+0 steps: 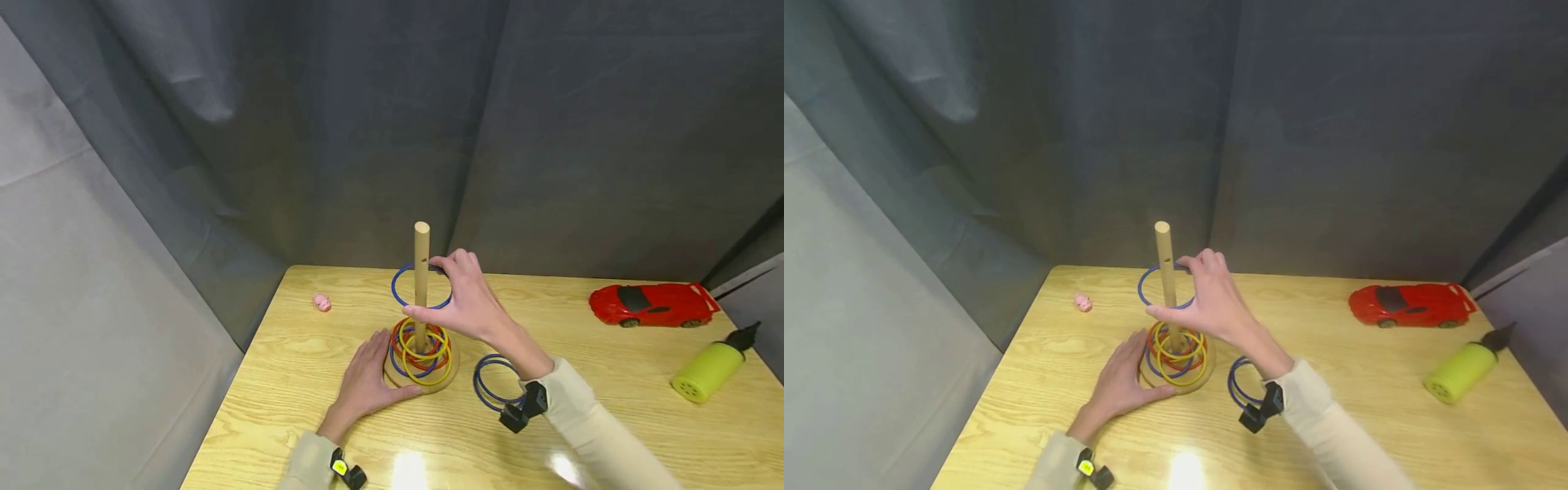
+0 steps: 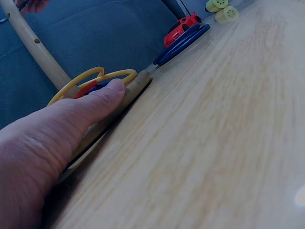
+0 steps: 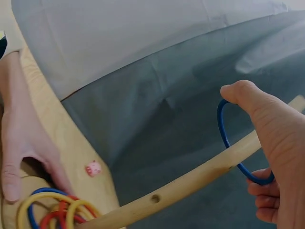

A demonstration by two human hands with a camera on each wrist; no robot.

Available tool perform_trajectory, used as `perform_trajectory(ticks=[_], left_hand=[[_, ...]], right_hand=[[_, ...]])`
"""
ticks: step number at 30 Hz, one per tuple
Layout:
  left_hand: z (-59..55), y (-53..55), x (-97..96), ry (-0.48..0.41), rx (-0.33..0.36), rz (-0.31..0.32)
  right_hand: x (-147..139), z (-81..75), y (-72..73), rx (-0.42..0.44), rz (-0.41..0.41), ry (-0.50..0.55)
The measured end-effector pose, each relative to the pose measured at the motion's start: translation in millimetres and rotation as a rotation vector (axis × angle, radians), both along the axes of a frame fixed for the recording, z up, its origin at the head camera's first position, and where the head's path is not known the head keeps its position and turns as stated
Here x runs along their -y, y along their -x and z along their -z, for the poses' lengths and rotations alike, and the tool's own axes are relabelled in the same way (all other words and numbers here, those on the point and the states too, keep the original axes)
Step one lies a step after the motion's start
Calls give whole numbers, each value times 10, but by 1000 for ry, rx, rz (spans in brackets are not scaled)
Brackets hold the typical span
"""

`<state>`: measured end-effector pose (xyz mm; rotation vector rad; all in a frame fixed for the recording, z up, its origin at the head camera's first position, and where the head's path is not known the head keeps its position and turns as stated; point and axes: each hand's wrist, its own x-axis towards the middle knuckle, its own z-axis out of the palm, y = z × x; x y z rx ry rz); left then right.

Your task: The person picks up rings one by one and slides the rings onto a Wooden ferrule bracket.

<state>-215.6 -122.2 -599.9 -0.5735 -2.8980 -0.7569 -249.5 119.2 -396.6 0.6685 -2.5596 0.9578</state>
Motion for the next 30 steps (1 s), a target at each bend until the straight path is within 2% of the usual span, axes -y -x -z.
perform_trajectory(ticks=[11,22,30], left_hand=[[7,4,0,27,-8,-6],[-7,-16,3,22,-18,5],[1,-7,9,33,-14,6]], right_hand=[[-4,503,19,13,22,-43],[-68,1110,-6,134,38,-83],[-122,1306,-32,160,60,-110]])
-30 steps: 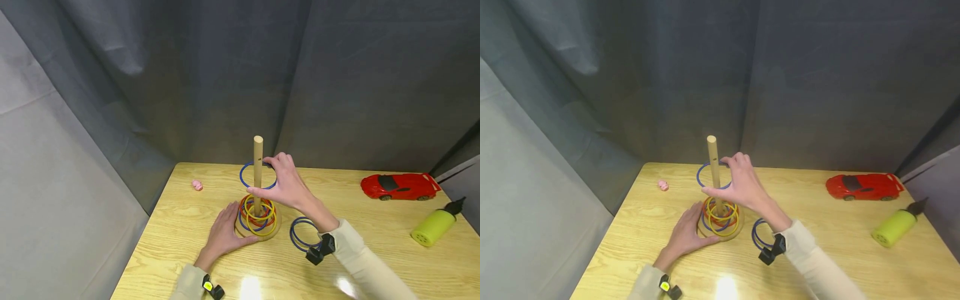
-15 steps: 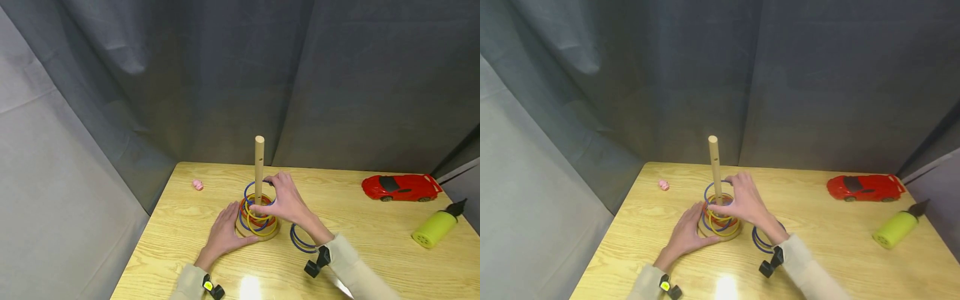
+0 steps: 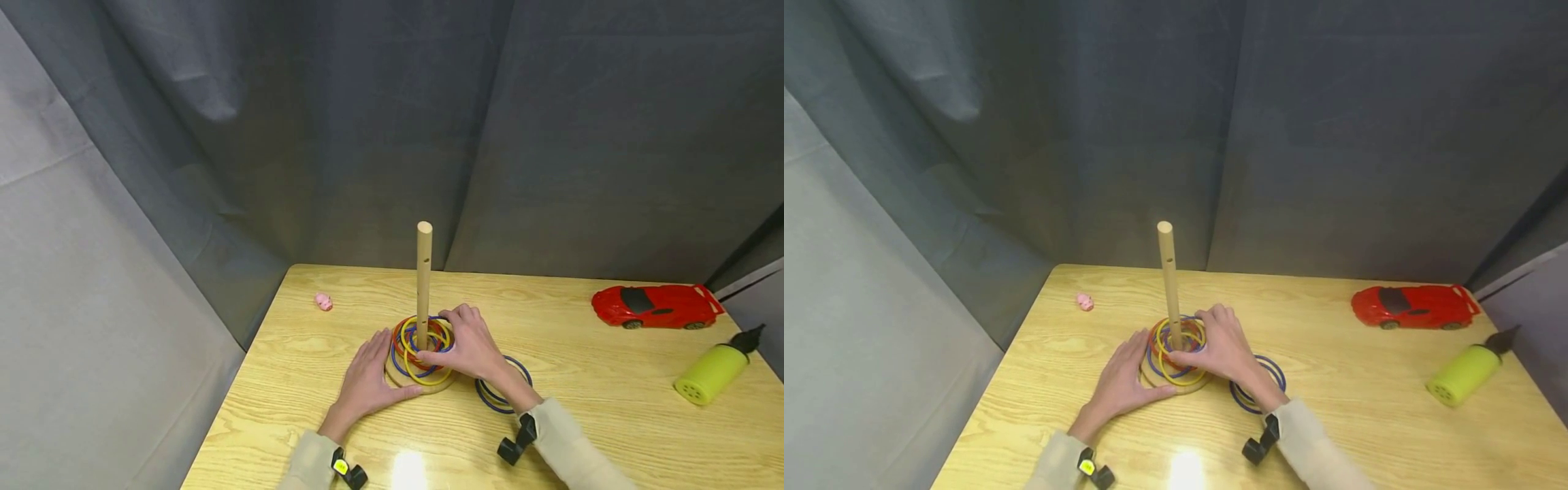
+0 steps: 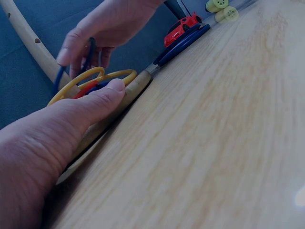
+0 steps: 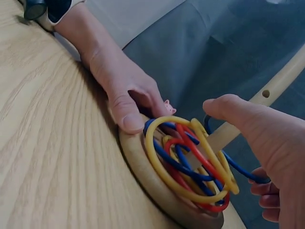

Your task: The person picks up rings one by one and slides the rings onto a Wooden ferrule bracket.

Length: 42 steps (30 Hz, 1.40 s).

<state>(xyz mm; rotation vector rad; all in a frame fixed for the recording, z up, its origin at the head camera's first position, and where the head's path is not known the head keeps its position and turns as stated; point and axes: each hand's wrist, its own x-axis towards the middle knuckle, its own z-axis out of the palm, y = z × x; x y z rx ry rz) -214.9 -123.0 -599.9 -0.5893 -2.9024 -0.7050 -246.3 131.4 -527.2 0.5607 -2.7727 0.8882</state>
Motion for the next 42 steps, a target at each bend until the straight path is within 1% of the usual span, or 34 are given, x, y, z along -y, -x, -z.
perform_trajectory(ticks=[7,14,20,26,33,42], left_hand=[[11,-4,2,-1,-19,6],[6,-22,-9,-8,-11,-1],[-7,-29,-18,-23,-3,-1],[4,-11,-16,-29,-26,7],[-2,-10,-12,-33,-5,0],[3,1,-7,-17,-20,-4]], right_hand=[[-32,107,-14,12,-1,-27],[-87,116,-90,-1,-24,27],[-228,116,-194,8,-4,36],[-396,149,-302,12,17,22],[-591,214,-420,33,52,-13],[-768,327,-533,27,86,-16]])
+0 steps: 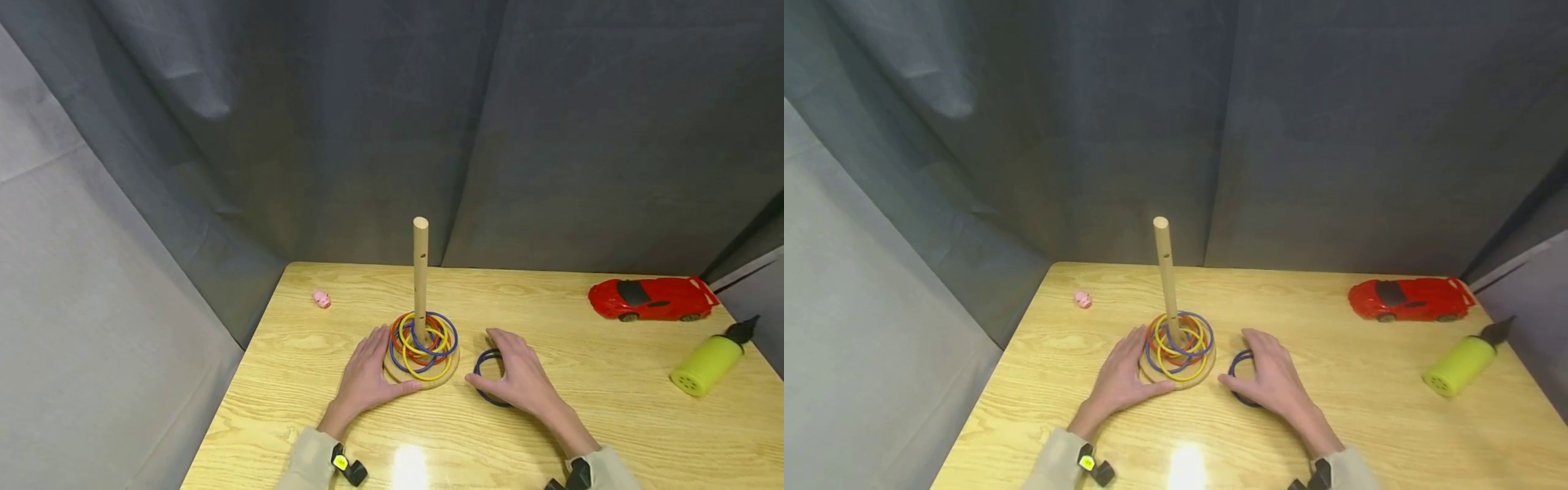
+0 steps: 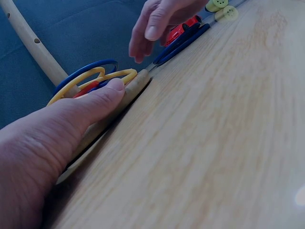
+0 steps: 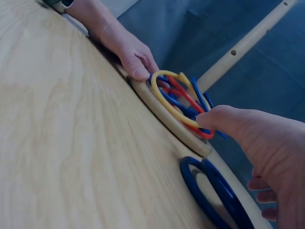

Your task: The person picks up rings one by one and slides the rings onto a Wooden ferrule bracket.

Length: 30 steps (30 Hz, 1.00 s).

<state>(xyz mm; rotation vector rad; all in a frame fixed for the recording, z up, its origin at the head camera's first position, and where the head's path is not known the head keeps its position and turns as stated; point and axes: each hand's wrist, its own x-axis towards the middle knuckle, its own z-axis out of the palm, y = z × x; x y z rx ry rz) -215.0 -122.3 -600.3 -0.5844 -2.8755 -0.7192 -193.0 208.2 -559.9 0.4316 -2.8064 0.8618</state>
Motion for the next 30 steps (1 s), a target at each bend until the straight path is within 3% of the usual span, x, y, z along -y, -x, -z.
perform_trajectory(ticks=[5,19,30], left_hand=[[-5,5,-2,-3,7,-8],[-14,-4,-1,4,13,-6],[-10,1,-1,-20,-12,2]], right_hand=[[-74,39,-48,-17,6,-6],[-245,100,-197,9,127,-29],[-307,124,-175,67,168,-28]])
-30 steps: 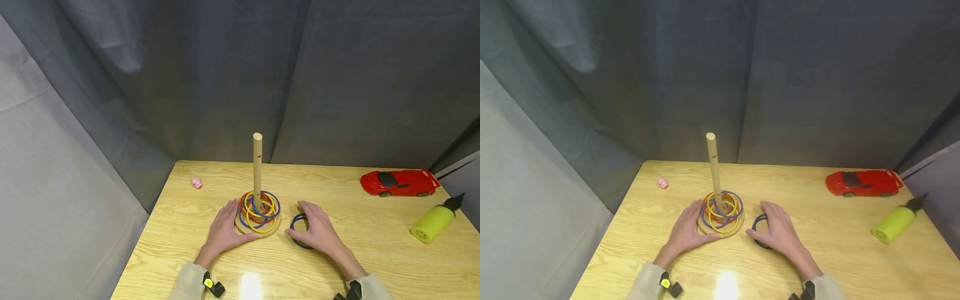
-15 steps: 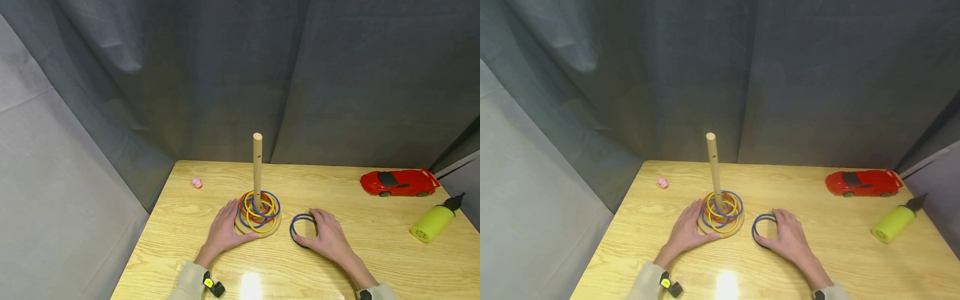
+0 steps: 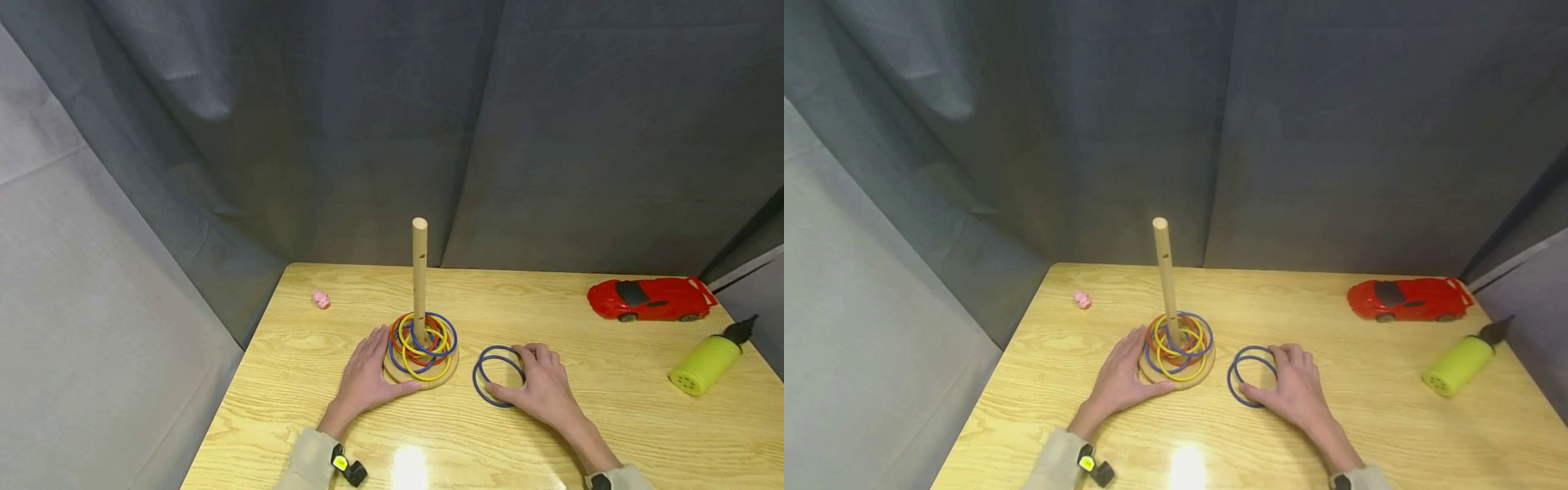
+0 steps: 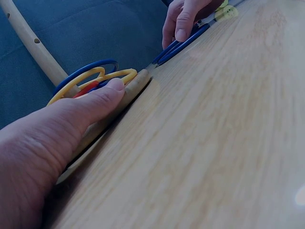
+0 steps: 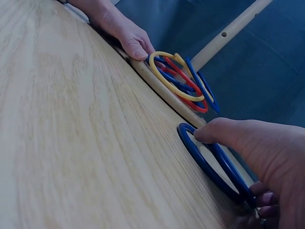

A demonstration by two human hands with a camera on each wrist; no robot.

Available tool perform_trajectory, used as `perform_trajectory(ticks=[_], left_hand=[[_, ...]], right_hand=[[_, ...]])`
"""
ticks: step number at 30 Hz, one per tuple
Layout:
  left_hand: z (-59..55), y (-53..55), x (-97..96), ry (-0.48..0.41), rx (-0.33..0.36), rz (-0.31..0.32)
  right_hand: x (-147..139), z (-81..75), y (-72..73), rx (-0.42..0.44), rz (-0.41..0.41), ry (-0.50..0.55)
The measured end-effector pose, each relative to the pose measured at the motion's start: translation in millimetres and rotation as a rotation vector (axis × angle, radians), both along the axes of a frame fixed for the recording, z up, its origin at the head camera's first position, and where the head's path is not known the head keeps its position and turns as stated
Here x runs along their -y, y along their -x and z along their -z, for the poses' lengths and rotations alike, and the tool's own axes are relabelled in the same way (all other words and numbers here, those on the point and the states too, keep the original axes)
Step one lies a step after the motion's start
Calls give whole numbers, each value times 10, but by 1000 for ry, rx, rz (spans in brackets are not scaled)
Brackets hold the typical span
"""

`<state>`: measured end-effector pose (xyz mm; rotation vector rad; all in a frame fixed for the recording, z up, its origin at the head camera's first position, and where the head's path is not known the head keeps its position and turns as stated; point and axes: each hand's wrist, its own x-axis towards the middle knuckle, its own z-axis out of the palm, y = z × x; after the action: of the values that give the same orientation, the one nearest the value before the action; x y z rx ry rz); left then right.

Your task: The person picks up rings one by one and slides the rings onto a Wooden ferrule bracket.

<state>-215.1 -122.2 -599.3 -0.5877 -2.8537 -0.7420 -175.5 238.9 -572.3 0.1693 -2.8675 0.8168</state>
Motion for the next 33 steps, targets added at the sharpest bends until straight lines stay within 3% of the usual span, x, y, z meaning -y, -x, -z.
perform_trajectory(ticks=[16,23,33], left_hand=[[1,1,-3,5,17,2],[3,2,-7,-1,27,-9],[16,-2,4,5,20,-5]], right_hand=[[-41,-9,74,-42,17,35],[-45,-141,115,-12,4,55],[32,-458,167,-43,-24,94]])
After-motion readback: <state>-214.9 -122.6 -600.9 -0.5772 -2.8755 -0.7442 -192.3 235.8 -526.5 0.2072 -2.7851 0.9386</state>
